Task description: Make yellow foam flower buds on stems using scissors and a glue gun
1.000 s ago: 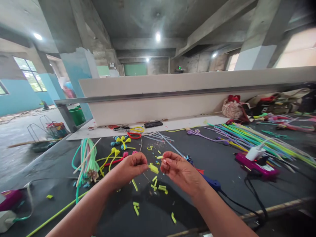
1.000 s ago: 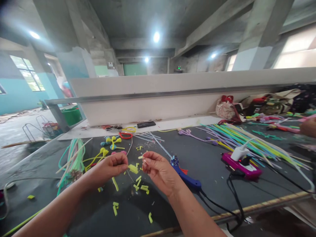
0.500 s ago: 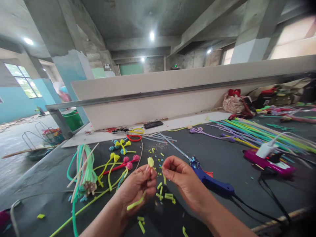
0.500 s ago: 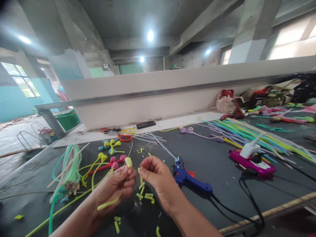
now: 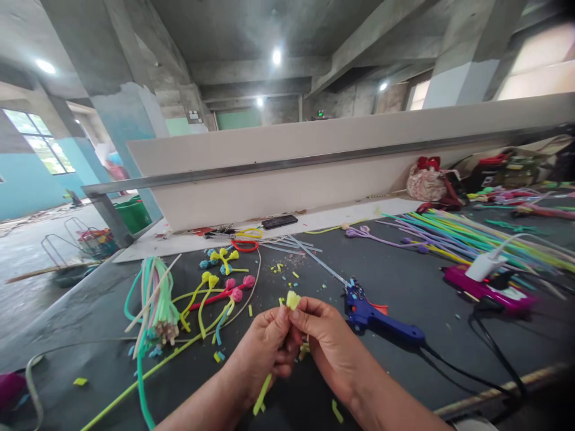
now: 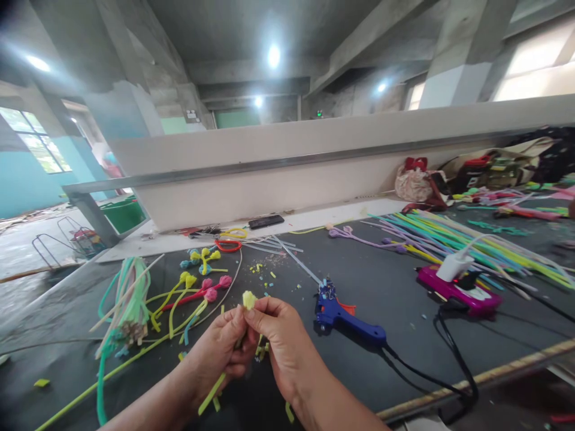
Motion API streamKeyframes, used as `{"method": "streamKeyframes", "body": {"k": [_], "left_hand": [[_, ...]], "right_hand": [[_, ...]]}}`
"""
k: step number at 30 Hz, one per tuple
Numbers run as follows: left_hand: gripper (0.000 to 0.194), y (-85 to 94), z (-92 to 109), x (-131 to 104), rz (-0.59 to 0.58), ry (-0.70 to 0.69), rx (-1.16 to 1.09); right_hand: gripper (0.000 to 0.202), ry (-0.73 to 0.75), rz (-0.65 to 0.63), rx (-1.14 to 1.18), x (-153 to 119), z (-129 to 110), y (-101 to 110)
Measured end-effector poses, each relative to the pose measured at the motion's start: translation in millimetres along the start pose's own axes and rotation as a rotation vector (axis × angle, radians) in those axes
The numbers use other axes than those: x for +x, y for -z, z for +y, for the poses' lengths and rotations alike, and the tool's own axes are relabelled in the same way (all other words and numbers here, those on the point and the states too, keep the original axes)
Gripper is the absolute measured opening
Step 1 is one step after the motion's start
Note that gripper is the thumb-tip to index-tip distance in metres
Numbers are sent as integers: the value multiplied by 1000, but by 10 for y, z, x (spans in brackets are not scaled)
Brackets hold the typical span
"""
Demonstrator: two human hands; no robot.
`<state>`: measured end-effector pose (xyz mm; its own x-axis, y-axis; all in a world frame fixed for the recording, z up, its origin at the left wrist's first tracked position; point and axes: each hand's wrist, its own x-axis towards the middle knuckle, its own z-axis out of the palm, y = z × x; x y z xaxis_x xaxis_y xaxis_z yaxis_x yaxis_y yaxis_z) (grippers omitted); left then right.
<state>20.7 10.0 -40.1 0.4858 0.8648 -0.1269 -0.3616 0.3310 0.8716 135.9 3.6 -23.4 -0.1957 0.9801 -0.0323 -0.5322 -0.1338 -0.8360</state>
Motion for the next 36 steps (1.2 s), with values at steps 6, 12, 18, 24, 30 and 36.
{"method": "streamKeyframes", "body": {"k": [6, 12, 18, 24, 30, 36], "left_hand": [[35, -29, 31, -80, -59, -60, 547], [20, 122, 330, -160, -176, -405, 1043], [36, -77, 254, -87, 149, -413, 647], [14, -191, 53, -8, 228, -304, 341], [24, -17, 183, -35, 300, -258, 303], [23, 81, 364, -96, 240, -229, 121]], "right_hand": [[33, 17, 161, -1, 44, -154, 86], [25, 145, 265, -132, 98, -343, 231], [23, 152, 315, -307, 39, -230, 85], [24, 138, 300, -339, 13, -79, -32], [18, 97, 16, -557, 40, -296, 121], [7, 84, 17, -1343, 114, -323, 421]]}}
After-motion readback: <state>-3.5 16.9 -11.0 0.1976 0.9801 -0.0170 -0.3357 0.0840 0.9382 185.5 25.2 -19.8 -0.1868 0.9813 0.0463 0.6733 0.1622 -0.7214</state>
